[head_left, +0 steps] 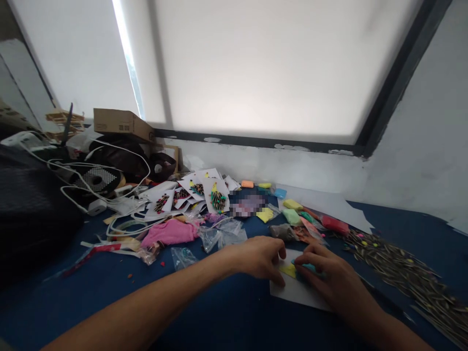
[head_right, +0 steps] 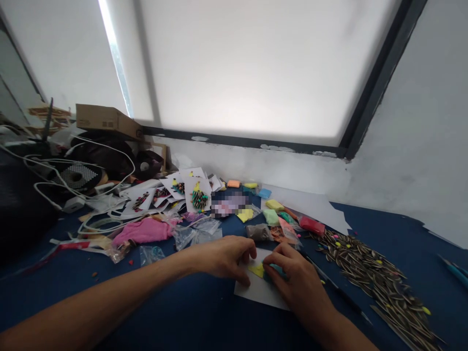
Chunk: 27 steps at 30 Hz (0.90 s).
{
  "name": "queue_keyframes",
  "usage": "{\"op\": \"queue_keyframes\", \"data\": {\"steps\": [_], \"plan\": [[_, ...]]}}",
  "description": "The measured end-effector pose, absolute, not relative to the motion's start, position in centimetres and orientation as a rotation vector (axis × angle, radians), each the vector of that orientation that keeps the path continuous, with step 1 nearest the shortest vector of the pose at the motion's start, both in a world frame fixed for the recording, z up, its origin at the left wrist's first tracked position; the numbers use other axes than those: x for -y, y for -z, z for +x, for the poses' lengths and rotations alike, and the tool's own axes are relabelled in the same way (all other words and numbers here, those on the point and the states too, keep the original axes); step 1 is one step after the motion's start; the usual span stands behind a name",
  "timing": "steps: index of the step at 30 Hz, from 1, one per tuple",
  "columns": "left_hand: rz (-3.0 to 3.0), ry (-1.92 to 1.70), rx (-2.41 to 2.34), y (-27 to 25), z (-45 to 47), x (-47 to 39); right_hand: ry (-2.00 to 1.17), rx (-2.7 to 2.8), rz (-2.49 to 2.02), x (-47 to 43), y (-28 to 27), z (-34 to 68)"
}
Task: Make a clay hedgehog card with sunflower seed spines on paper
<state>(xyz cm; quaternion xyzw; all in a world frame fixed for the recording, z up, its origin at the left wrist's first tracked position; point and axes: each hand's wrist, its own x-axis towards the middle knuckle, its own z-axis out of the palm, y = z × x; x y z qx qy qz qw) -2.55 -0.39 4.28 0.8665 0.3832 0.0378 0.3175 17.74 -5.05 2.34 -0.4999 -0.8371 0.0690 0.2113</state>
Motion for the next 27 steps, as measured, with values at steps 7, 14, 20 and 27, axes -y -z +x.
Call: {"op": "queue_keyframes", "data": {"steps": [7, 14, 20, 27], "plan": [[2.28, -0.095, -1.01, -4.29, -2.54, 0.3, 0.146, 2.447, -1.248, 4.78, -1.35, 17.93], [2.305, -0.084, -0.998, -3.97, -2.42, 0.13, 0.341, 2.542, -1.161, 5.53, -1.85, 17.79], [2.318, -0.077, -0.989, -4.22, -2.48, 0.26, 0.362, 2.511, -1.133, 5.58, -1.97, 18.56], [2.318, -0.061, -0.984, -4.28, -2.44, 0.23, 0.243, 2.423, -1.176, 5.13, -2.01, 18.31]]}}
